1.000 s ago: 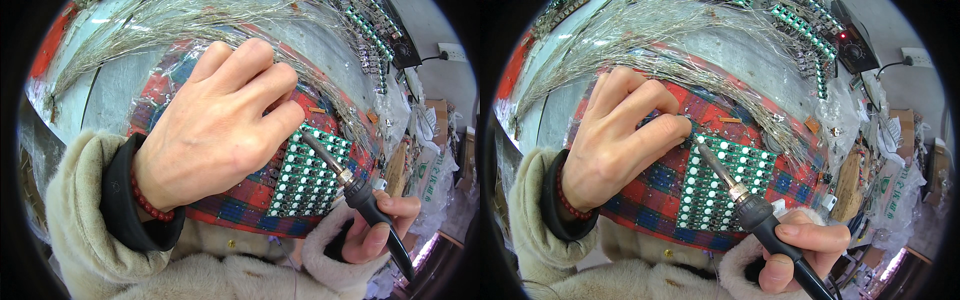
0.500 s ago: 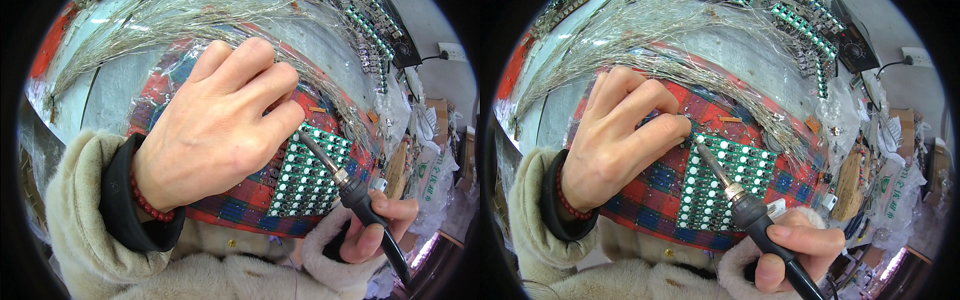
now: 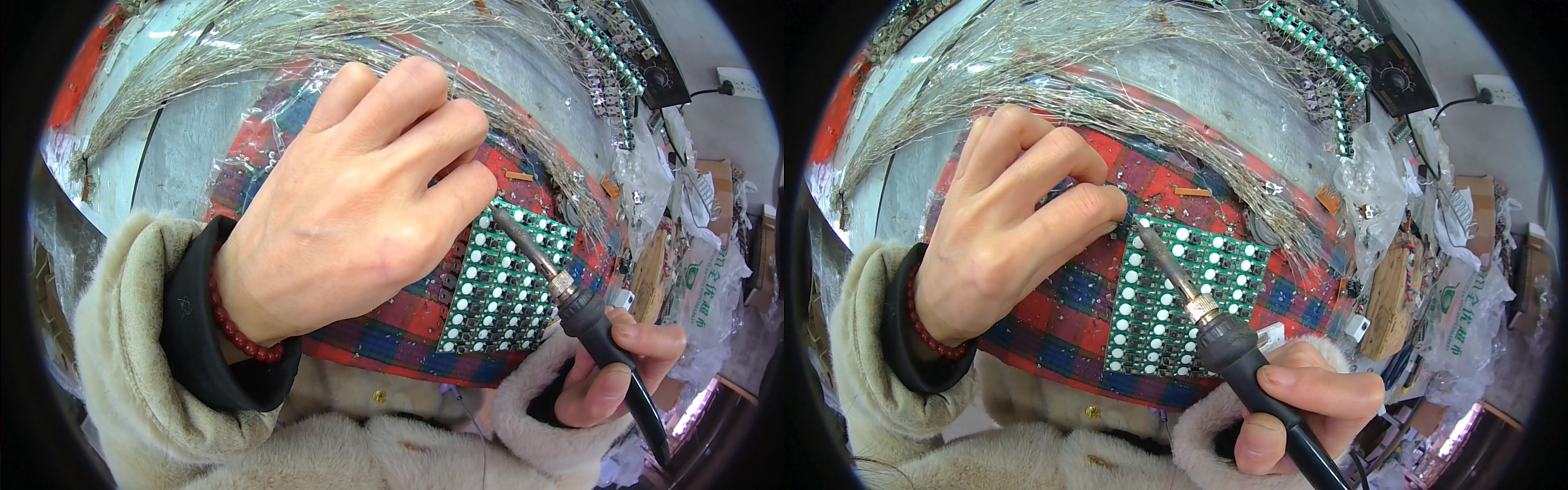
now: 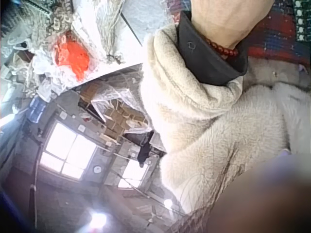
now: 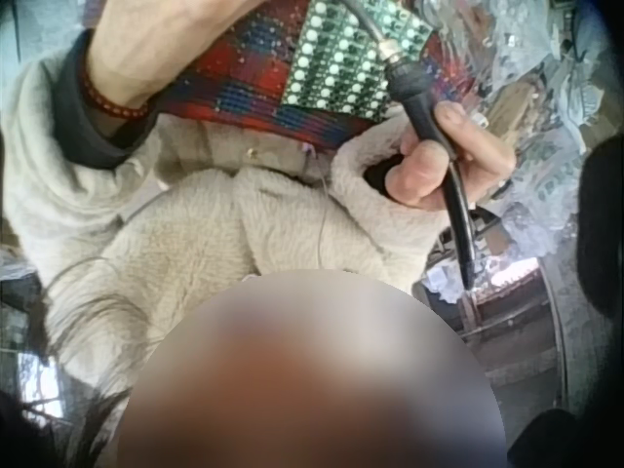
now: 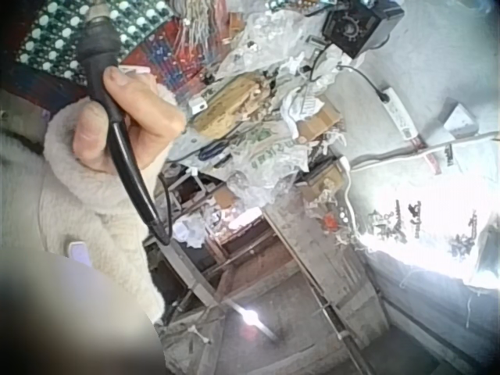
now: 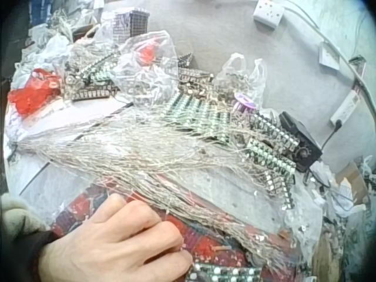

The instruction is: The person uses a soldering iron and solder wire to attach components to a green circuit board. They repeatedly heat solder joints and feed solder to secure connections while holding the board steady with the other hand.

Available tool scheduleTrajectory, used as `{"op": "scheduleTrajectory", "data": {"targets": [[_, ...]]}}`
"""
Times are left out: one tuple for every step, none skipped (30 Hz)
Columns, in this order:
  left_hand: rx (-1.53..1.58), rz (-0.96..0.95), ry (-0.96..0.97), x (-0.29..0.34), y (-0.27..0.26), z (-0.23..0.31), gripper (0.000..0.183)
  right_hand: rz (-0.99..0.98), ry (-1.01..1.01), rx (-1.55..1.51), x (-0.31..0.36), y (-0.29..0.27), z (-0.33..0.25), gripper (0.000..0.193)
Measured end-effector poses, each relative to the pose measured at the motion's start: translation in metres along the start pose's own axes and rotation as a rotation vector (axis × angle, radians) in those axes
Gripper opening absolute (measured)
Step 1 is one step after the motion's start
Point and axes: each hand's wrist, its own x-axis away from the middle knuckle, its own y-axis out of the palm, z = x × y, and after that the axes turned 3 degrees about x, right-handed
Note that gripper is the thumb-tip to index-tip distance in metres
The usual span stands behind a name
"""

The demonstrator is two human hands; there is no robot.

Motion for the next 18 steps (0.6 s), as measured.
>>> {"op": "scheduleTrajectory", "data": {"targets": [[0.000,0.001,0.001,0.0002,-0.0003,0.0002,0.021,-0.003,0.000,0.001,0.0001,-0.0005,-0.0005,0.053],[0.000,0.001,0.001,0.0002,-0.0005,0.0003,0.021,-0.019,-0.003,-0.021,0.0003,-0.0012,-0.0006,0.053],[0.000,0.000,0.001,0.0002,-0.0008,0.0003,0.021,-0.006,0.003,0.001,0.0001,-0.0023,-0.0004,0.053],[-0.001,-0.002,0.000,0.0003,-0.0005,0.0008,0.021,-0.006,0.004,0.000,0.0000,-0.0037,0.0003,0.053],[-0.001,-0.003,0.000,0.0003,-0.0006,0.0008,0.021,-0.025,-0.004,-0.019,-0.0008,-0.0051,0.0016,0.054],[0.000,-0.004,-0.001,0.0003,-0.0007,0.0008,0.021,-0.016,-0.015,0.005,-0.0011,-0.0066,0.0028,0.054],[0.001,-0.003,-0.001,0.0004,-0.0007,0.0009,0.021,-0.027,-0.036,0.013,-0.0023,-0.0079,0.0050,0.054],[0.001,-0.004,-0.001,0.0004,-0.0007,0.0009,0.021,-0.039,-0.057,0.020,-0.0028,-0.0090,0.0064,0.054],[0.001,-0.005,-0.001,0.0005,-0.0008,0.0010,0.021,-0.033,-0.069,0.032,-0.0024,-0.0095,0.0073,0.054],[-0.002,-0.006,-0.001,0.0006,-0.0007,0.0007,0.021,-0.026,-0.081,0.045,-0.0019,-0.0097,0.0080,0.054],[-0.002,-0.006,0.000,0.0005,-0.0003,0.0004,0.021,-0.019,-0.092,0.058,-0.0015,-0.0098,0.0081,0.054],[-0.003,-0.007,0.001,0.0003,0.0000,0.0000,0.021,-0.046,-0.066,0.019,-0.0009,-0.0096,0.0077,0.054],[-0.003,-0.006,0.001,0.0001,0.0002,-0.0001,0.021,-0.074,-0.040,-0.020,-0.0001,-0.0095,0.0065,0.054],[-0.004,-0.005,0.001,0.0002,0.0003,-0.0001,0.021,-0.107,-0.026,-0.102,0.0003,-0.0091,0.0055,0.054],[-0.004,-0.004,0.001,0.0001,0.0003,0.0000,0.021,-0.094,-0.014,-0.032,0.0006,-0.0085,0.0042,0.054],[-0.005,-0.004,0.002,0.0000,0.0002,0.0000,0.021,-0.086,-0.014,-0.005,0.0009,-0.0077,0.0031,0.054],[-0.005,-0.003,0.002,0.0000,0.0001,0.0003,0.020,-0.090,-0.026,-0.023,0.0007,-0.0068,0.0022,0.054],[-0.004,-0.003,0.002,-0.0001,0.0001,0.0004,0.020,-0.061,-0.017,0.056,0.0004,-0.0061,0.0012,0.054]]}}
